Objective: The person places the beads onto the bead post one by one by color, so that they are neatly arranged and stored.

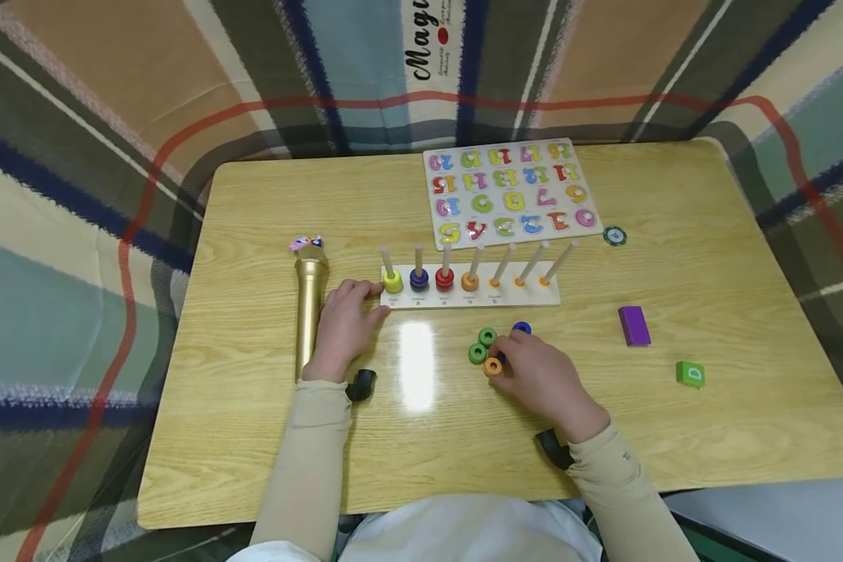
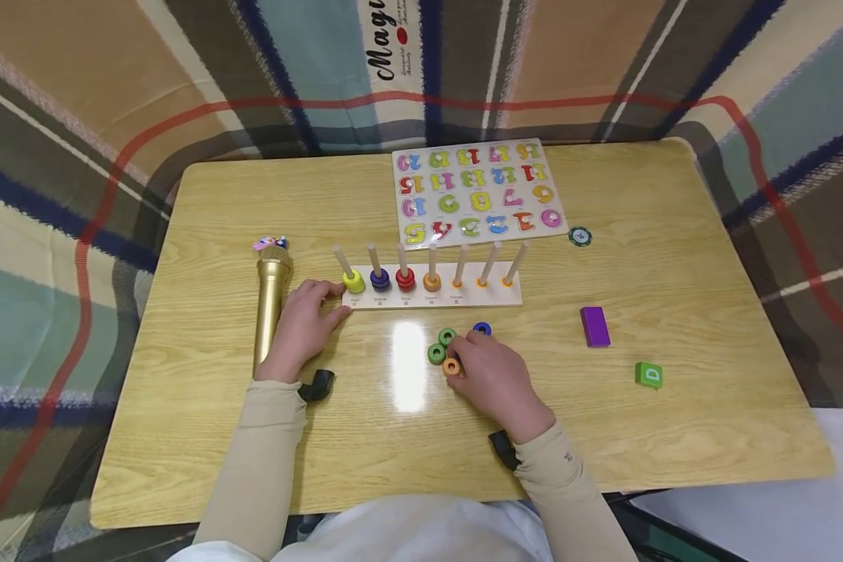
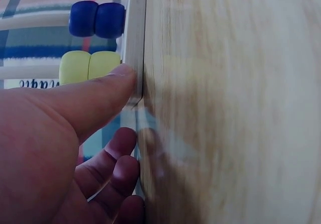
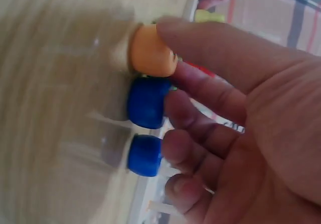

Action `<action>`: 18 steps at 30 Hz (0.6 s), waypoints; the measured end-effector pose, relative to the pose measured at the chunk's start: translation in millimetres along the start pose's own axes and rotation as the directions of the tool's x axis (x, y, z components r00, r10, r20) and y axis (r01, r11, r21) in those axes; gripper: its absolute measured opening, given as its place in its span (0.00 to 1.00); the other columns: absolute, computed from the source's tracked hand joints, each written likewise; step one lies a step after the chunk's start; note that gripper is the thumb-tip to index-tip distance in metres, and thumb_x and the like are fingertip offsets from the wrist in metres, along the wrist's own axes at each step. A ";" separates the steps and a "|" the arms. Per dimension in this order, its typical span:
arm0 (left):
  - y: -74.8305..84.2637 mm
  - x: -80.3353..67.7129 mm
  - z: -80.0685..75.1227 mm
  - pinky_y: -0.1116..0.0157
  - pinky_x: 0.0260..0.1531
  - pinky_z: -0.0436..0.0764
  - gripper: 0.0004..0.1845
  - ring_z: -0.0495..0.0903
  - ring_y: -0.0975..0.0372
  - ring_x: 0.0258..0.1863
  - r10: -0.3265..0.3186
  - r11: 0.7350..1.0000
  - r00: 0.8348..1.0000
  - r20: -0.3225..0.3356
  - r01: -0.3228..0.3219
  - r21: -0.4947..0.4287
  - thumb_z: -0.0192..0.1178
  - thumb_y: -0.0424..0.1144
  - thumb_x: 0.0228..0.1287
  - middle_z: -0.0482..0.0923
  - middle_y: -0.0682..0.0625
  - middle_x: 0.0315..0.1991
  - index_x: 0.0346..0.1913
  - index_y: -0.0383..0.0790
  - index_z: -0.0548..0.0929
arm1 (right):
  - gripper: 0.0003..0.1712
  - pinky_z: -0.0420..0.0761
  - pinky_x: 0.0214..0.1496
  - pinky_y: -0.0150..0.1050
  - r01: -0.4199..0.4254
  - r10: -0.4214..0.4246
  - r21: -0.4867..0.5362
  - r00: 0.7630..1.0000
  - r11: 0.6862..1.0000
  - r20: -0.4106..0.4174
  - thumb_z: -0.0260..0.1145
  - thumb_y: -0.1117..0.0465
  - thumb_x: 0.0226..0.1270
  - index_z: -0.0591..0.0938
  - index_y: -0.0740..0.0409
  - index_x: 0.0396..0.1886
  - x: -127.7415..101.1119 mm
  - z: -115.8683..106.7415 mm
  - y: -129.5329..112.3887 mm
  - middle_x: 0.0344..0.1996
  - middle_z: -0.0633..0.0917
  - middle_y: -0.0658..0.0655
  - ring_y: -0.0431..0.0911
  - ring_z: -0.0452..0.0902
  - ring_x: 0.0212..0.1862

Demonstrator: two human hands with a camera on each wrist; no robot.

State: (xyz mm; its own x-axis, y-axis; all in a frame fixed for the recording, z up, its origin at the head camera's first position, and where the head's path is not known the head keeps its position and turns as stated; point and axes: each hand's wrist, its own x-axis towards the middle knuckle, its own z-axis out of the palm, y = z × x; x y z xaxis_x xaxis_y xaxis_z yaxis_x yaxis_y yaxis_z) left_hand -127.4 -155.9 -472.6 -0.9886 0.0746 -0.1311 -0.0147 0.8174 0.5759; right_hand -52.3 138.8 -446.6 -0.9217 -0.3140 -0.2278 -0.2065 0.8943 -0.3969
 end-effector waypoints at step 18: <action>0.1 -1.9 -0.9 0.50 0.63 0.72 0.22 0.73 0.46 0.61 0.000 1.000 1.000 -0.007 0.000 -0.001 0.66 0.47 0.70 0.77 0.44 0.59 0.63 0.43 0.81 | 0.19 0.67 0.33 0.29 0.255 -0.004 0.303 0.771 0.918 -0.637 0.71 0.66 0.66 0.82 0.61 0.57 41.1 -59.7 -14.4 0.51 0.84 0.59 0.46 0.75 0.35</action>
State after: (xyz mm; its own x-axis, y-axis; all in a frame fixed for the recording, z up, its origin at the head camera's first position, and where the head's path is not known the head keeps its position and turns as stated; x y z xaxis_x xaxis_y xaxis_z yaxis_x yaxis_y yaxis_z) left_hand -125.6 -156.5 -471.7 -0.9895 0.0708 -0.1257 -0.0148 0.8169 0.5766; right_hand -106.8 132.0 -397.2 -0.9189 -0.0428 0.3921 -0.3252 0.6447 -0.6918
